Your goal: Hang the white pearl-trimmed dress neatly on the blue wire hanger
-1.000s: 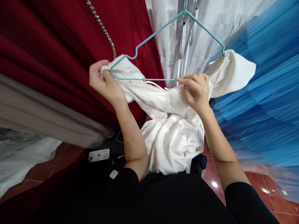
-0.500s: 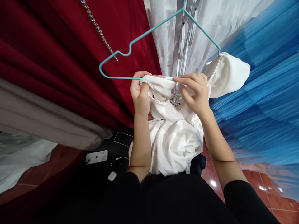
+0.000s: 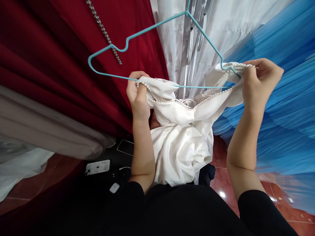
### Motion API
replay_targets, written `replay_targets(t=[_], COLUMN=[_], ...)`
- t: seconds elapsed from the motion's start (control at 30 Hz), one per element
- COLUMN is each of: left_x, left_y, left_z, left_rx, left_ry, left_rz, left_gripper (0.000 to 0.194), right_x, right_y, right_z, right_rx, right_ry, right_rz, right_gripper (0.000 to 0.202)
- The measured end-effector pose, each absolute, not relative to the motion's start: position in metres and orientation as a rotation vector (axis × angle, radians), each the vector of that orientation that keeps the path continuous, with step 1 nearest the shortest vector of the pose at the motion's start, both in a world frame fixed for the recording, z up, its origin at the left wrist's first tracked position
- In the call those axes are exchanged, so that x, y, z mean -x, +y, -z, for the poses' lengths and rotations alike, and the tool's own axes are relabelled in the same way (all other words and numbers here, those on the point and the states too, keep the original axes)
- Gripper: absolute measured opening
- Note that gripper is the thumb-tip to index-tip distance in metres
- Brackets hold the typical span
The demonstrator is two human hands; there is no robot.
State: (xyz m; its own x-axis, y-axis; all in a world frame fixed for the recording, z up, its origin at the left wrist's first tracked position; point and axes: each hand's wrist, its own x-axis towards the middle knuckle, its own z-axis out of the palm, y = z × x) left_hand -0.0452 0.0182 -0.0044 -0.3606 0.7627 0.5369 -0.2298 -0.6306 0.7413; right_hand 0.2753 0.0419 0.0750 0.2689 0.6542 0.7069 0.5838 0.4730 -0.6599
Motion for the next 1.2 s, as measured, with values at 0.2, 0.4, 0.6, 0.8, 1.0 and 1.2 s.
replay_targets(t=[0.2,0.4,0.6,0.8,1.0,1.2], left_x=[0.036,0.024,0.008,0.032,0.096,0.114], left_y=[0.022,0.026,0.013,-0.009,-0.025,-0.014], left_z=[0.006,0.017,0.012,0.029,0.02,-0.051], left_rx=[-1.248,-1.221,-1.195,-1.325,-1.141,-1.231], left_ry=[0.637,0.708,0.74,1.175,1.46,1.405], left_rz=[-2.131,-2.131,-2.055,-2.16,-2.307,-2.447], left_gripper=[0.028,0.028,0.026,0.021,0.022,0.036], right_x=[-0.31,-0.272,-0.214,-0.213,-0.22,-0.227], right_y=[0.02,-0.025,-0.004,0.01,0.017,0.018], right_z=[-0.059,-0.07,-0.049,-0.031,-0.04,-0.05], right_rx=[1.552,1.111,0.974,1.046,1.012,1.025], right_ry=[-1.546,-2.188,-1.963,-1.829,-1.817,-1.871], right_rz=[-0.371,-0.435,-0.214,-0.054,-0.144,-0.17], right_gripper=[0.014,0.027,0.029,0.024,0.016,0.017])
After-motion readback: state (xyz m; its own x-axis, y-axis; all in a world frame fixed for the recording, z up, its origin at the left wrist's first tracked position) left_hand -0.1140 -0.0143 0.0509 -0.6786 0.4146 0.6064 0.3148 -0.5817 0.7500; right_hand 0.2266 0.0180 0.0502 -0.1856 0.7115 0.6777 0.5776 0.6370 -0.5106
